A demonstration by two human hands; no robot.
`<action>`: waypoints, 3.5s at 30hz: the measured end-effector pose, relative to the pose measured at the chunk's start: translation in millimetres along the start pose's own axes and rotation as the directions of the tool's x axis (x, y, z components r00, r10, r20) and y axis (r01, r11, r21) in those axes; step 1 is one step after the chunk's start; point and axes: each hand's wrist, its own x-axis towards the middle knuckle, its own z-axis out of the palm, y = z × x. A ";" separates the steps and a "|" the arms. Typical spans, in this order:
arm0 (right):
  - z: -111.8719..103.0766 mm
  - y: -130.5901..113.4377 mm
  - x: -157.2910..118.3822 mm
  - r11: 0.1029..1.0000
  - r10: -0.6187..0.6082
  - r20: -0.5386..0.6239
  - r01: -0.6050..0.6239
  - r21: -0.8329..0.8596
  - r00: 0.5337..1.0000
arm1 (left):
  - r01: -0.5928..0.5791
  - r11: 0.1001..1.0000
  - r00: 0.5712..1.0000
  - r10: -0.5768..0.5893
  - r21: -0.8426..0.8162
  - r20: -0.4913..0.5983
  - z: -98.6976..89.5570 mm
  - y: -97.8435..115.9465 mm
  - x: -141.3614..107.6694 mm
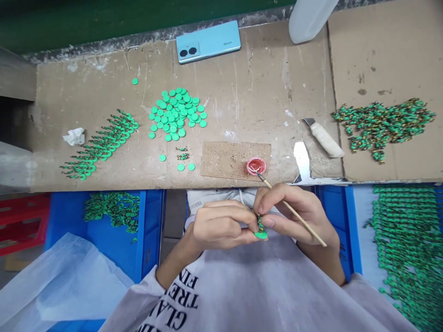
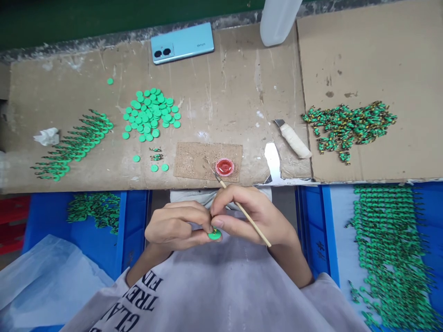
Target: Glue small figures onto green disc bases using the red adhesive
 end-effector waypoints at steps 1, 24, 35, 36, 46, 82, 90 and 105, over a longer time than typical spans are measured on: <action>-1.6 0.2 -0.3 1.000 -0.002 0.001 0.002 -0.015 1.000 | -0.016 1.000 1.000 0.016 0.019 0.000 0.2 0.3 0.1; -2.1 2.9 -3.5 0.913 -0.277 0.058 0.282 -0.293 0.959 | 0.022 0.999 0.990 -0.015 0.047 -0.140 1.7 -3.3 -10.0; 4.5 11.4 2.3 0.842 -0.420 0.059 0.413 -0.348 0.906 | 0.050 0.990 0.968 -0.081 -0.132 -0.238 7.1 -5.7 -11.1; 4.7 11.7 2.6 0.837 -0.427 0.059 0.419 -0.352 0.902 | 0.053 0.991 0.970 -0.081 -0.126 -0.229 6.3 -4.6 -10.6; 12.5 18.2 5.5 0.798 -0.509 0.028 0.483 -0.360 0.861 | 0.020 0.997 0.965 -0.038 -0.071 -0.260 6.5 -3.4 -8.2; 23.2 33.5 8.5 0.751 -0.550 -0.052 0.467 -0.467 0.833 | 0.030 0.958 0.983 0.024 0.287 -0.183 4.1 3.5 -12.3; 18.1 29.2 10.6 0.711 -0.586 -0.024 0.500 -0.495 0.810 | 0.033 0.986 0.961 0.013 0.163 -0.276 10.9 -0.1 -7.8; 18.2 27.5 10.7 0.677 -0.580 0.005 0.486 -0.552 0.814 | 0.091 0.983 0.967 -0.049 0.161 -0.249 6.8 -1.5 -16.9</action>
